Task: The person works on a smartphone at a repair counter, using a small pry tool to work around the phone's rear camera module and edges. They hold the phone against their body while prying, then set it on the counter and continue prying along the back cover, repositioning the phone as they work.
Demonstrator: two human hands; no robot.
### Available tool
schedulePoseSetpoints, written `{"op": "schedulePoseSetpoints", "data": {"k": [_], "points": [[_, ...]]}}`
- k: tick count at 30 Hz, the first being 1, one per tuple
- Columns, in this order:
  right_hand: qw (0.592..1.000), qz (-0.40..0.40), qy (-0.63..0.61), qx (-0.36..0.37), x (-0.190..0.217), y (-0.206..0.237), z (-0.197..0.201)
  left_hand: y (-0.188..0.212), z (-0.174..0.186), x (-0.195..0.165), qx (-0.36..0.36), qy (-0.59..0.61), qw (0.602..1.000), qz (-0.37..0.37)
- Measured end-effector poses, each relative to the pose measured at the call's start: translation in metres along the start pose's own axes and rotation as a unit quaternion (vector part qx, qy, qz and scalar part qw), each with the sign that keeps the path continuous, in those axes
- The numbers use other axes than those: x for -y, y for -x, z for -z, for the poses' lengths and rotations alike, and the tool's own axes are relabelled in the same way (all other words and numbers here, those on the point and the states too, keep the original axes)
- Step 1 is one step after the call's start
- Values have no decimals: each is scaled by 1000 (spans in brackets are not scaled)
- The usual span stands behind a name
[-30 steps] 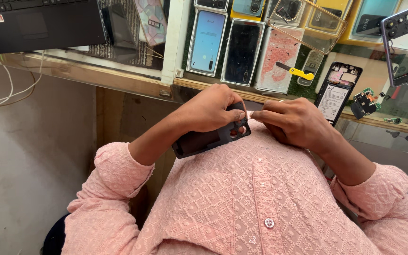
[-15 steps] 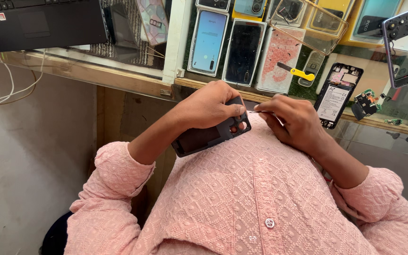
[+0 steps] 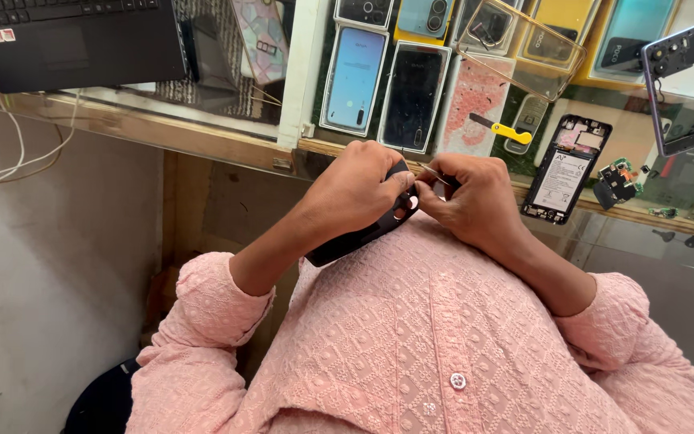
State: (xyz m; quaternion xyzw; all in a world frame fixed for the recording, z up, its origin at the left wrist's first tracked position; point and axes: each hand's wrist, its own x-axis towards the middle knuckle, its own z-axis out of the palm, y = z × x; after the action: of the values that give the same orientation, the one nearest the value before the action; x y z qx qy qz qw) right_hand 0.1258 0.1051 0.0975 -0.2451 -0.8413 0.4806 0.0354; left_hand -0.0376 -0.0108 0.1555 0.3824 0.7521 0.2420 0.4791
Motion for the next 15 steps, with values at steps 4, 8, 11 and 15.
{"op": "schedulePoseSetpoints", "data": {"k": [4,8,11,15], "points": [[998,-35,-36,36,-10,-2,-4,3,2,-1,-37,33,999,-3],[980,-35,-197,-18,-13,-1,-5,5,9,3,-64,100,992,-41],[975,3,-218,-34,-11,-1,-4,4,5,6,-77,74,993,-43],[995,18,-89,-31,-8,-3,-2,-1,-5,13,-73,46,996,-26]]}}
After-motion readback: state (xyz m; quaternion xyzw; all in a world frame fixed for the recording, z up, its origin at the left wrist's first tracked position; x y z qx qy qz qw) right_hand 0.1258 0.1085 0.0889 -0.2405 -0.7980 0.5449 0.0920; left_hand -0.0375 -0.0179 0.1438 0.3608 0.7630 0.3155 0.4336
